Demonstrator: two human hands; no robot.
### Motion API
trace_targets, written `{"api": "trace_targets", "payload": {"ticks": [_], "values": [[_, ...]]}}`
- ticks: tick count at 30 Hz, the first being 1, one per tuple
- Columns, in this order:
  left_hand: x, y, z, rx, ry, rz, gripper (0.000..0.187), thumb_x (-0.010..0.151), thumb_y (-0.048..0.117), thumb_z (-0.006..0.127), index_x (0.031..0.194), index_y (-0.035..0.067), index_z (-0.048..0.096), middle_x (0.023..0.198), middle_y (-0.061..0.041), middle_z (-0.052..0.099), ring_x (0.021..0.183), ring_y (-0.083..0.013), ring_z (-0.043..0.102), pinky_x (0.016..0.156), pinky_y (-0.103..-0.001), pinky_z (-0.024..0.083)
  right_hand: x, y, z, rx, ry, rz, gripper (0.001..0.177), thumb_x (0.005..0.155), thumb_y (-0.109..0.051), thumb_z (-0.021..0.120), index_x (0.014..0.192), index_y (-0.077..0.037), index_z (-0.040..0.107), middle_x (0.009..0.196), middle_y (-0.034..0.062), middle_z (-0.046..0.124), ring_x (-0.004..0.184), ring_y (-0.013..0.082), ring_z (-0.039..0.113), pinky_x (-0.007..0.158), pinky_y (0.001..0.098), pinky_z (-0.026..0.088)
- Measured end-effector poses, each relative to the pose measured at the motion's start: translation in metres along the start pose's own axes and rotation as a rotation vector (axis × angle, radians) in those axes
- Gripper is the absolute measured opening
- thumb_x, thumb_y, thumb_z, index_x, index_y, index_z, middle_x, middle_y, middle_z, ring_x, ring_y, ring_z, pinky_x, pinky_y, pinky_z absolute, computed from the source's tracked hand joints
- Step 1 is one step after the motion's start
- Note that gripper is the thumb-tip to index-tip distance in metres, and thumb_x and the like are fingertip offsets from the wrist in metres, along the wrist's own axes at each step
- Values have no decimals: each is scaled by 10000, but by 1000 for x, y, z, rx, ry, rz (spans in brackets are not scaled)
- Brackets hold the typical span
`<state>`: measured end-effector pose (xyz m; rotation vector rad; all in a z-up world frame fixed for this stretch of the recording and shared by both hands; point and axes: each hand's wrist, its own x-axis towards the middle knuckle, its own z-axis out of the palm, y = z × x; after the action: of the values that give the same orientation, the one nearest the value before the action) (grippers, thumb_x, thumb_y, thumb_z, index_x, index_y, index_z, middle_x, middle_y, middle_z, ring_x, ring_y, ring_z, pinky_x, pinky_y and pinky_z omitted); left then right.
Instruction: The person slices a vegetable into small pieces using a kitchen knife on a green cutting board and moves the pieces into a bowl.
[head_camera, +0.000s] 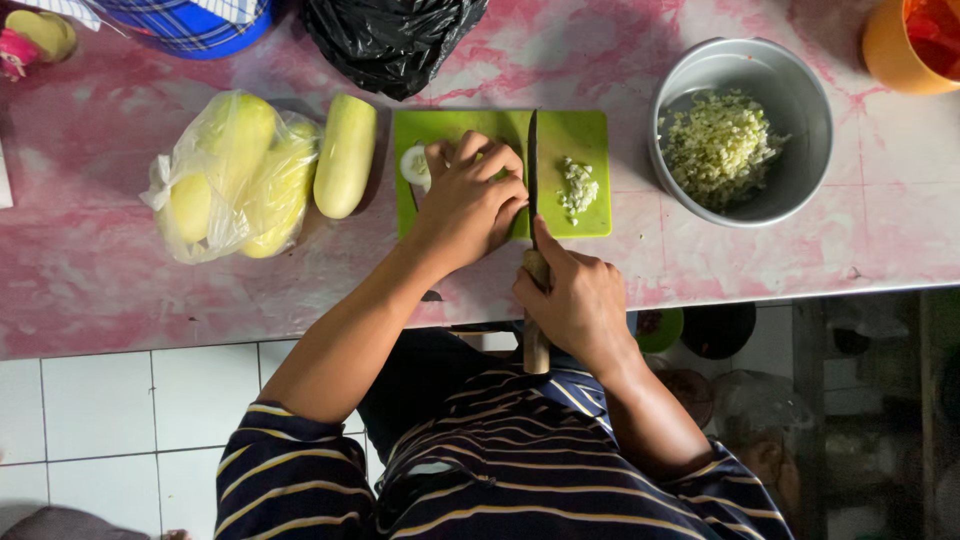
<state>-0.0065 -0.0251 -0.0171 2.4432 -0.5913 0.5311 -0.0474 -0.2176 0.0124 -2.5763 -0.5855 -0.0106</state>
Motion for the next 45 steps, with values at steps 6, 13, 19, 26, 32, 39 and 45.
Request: {"api": "trace_targets", "payload": {"ticks": [6,13,19,26,32,39,45], "values": [[1,-4,-10,-48,39,1,72,865,156,762,935,164,775,997,66,720,1063,-205,580,943,-502,295,4,8,-3,116,80,-12,629,823,-235,759,1404,-42,618,760,148,698,635,337,684,593,435,522],[3,-10,-8,-79,-35,-109,127,895,178,772,1021,178,761,911,45,752,971,-194,642,971,-449,338,-4,-2,1,186,82,46,656,803,-221,769,1423,-70,616,666,136,664,540,309,652,553,408,515],[2,-12,-7,-133,-15,-31,309,821,147,753,1130,147,735,1114,-22,753,1118,-238,604,995,-438,342,-10,-2,4,206,101,77,657,799,-223,771,1418,-68,613,569,103,640,477,280,642,525,394,517],[-3,-9,-11,-272,-44,-134,718,874,31,648,1539,122,396,1279,-4,764,1288,-228,534,1125,-433,284,-13,-5,6,273,126,78,683,800,-185,786,1439,-50,589,595,109,643,468,246,626,533,369,516],[-1,-5,-14,-377,-126,-155,835,869,33,647,1620,129,293,1240,-48,765,1221,-241,570,1137,-440,286,-15,-5,8,310,163,-51,694,816,-152,799,1460,-32,568,692,127,677,533,242,641,556,363,520],[1,0,-18,-172,-106,-6,810,812,0,692,1555,259,502,1227,-99,673,1141,-295,560,1038,-475,389,-17,-1,-4,352,133,-22,633,813,-125,777,1417,-25,616,693,133,659,520,177,622,562,322,513],[-1,-8,-14,-88,-38,-21,656,768,14,705,1356,302,676,1230,-20,671,1132,-258,559,995,-435,403,-17,-1,-11,348,91,162,623,793,-112,776,1394,-26,636,551,138,569,427,169,510,508,322,471]]}}
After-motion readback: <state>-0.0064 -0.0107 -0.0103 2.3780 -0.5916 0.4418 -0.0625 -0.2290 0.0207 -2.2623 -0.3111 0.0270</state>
